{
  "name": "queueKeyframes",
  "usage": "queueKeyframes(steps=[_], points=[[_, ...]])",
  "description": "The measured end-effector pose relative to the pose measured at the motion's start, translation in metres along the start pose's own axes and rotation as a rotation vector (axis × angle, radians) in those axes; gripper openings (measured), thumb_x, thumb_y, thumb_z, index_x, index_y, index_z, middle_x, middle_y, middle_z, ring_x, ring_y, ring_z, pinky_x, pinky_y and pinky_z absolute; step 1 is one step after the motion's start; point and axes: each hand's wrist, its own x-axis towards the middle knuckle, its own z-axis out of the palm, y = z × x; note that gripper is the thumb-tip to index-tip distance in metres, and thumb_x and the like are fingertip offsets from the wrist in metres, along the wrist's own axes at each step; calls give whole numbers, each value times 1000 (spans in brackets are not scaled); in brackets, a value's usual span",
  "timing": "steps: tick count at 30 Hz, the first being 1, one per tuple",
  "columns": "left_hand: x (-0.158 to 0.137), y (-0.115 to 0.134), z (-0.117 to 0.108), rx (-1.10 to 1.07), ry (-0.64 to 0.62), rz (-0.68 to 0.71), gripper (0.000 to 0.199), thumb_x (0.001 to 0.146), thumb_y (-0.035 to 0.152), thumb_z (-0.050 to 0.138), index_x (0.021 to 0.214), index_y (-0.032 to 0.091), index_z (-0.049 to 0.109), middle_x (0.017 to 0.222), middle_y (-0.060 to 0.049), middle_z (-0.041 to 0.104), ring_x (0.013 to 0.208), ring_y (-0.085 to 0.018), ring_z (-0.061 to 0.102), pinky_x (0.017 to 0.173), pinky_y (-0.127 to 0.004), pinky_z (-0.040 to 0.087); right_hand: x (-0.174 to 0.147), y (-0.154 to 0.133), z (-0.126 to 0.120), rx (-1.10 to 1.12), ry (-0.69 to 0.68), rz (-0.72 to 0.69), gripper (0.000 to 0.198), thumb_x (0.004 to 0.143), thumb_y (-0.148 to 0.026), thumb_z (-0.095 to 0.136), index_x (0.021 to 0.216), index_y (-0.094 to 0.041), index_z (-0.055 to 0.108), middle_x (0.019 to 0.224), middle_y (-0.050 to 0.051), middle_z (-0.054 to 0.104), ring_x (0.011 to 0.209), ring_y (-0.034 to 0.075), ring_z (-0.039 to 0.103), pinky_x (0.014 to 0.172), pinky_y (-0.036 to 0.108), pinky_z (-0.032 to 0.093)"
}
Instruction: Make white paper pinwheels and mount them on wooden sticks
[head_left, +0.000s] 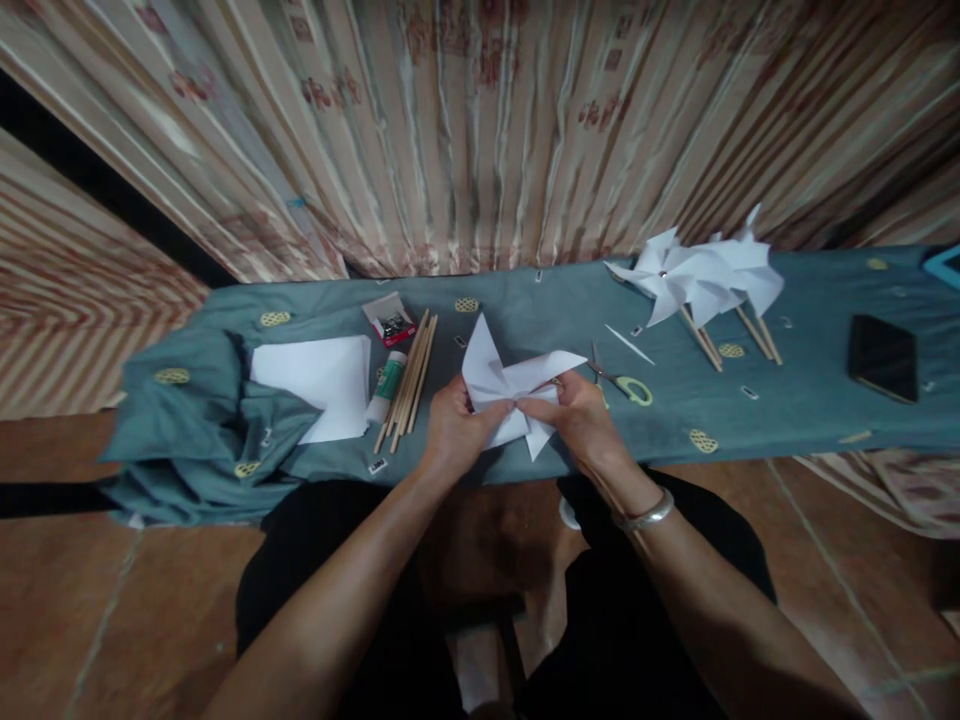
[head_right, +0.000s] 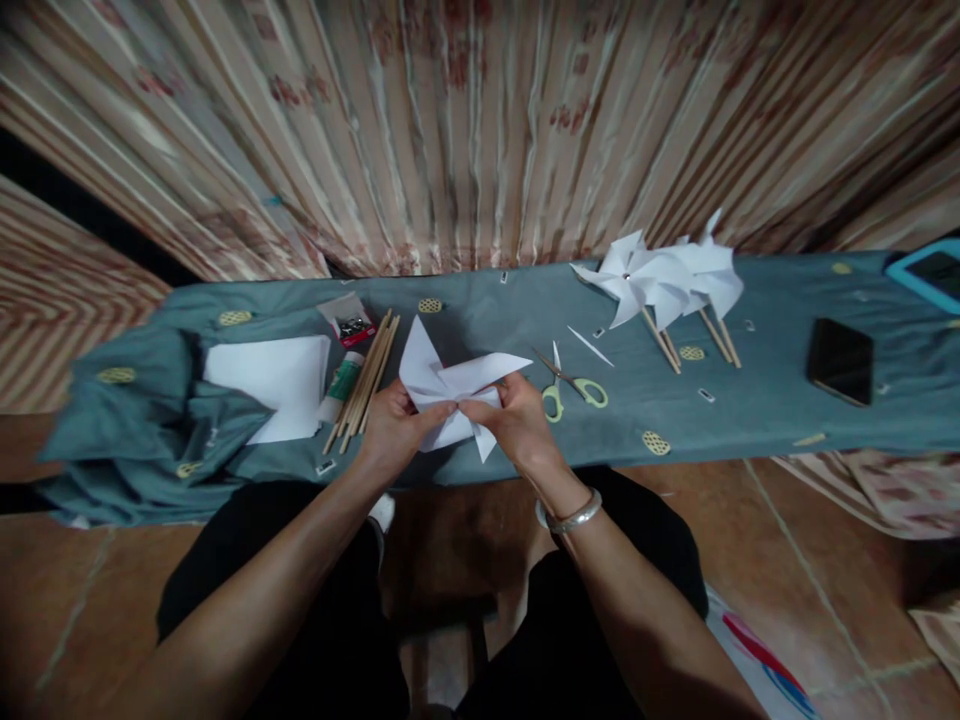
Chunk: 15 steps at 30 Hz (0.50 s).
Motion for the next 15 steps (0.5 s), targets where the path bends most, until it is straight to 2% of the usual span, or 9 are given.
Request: queueKeyframes(steps=[11,15], points=[[3,5,-6,22,38,47,27,60,22,78,86,17,71,81,-3,74,72,-20,66,67,-28,50,2,0,11,11,14,-56,48,50,-27,87,92,-21,63,76,-1,74,66,19,68,65,31,54],[7,10,-6,7,71,47,23,60,24,77,81,17,70,79,-4,74,71,-21,66,69,-30,51,5,-3,16,28,-44,-102,49,54,-30,88,95,-22,64,79,-2,75,66,16,68,66,29,55]])
